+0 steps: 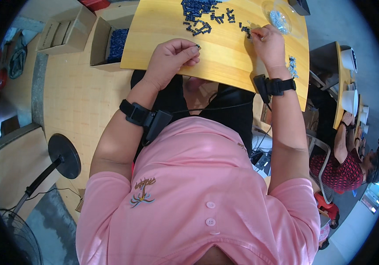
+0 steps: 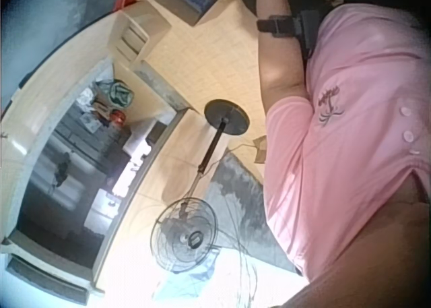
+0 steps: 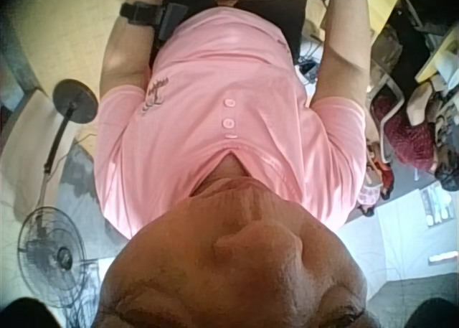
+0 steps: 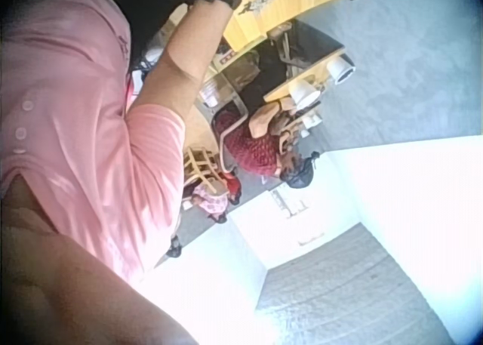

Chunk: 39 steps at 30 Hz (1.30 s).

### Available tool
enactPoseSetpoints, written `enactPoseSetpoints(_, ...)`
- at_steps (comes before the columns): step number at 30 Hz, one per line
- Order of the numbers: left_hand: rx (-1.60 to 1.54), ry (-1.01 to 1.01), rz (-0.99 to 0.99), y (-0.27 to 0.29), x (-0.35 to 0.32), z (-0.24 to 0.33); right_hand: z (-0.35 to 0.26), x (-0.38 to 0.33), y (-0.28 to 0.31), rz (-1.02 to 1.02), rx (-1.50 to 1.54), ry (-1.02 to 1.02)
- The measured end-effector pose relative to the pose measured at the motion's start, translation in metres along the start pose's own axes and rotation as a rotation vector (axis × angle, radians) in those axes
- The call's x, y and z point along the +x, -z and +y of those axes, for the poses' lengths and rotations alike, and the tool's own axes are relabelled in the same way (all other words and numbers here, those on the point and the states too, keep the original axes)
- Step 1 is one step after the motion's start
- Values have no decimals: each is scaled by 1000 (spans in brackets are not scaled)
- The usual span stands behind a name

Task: Assembling small black plastic components with silver metal fasteners by hand.

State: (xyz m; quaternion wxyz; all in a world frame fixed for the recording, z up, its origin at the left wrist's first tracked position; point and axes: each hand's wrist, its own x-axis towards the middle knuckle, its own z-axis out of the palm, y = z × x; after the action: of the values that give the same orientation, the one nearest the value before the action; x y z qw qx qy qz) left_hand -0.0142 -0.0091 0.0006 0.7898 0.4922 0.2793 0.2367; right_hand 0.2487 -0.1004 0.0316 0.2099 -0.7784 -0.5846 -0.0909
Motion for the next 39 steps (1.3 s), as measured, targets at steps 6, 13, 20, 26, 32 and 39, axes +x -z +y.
enactPoseSetpoints(6,-8,-2,-10,0,0,2,3,-1,0,-82,0,27)
enactPoseSetpoints(13,-17,14,-5,0,0,1,-1,0,-4,-111,20,28)
enactPoseSetpoints(20,7,32,-8,0,0,3,-11,1,-3,-130,32,1)
enactPoseSetpoints(26,-17,14,-3,0,0,2,-11,3,-8,-150,20,47)
enactPoseSetpoints(32,3,25,-9,-1,-1,2,-41,-7,7,-149,208,-122)
enactPoseSetpoints(39,64,21,-51,-9,-1,7,-72,-35,9,-134,1004,-463)
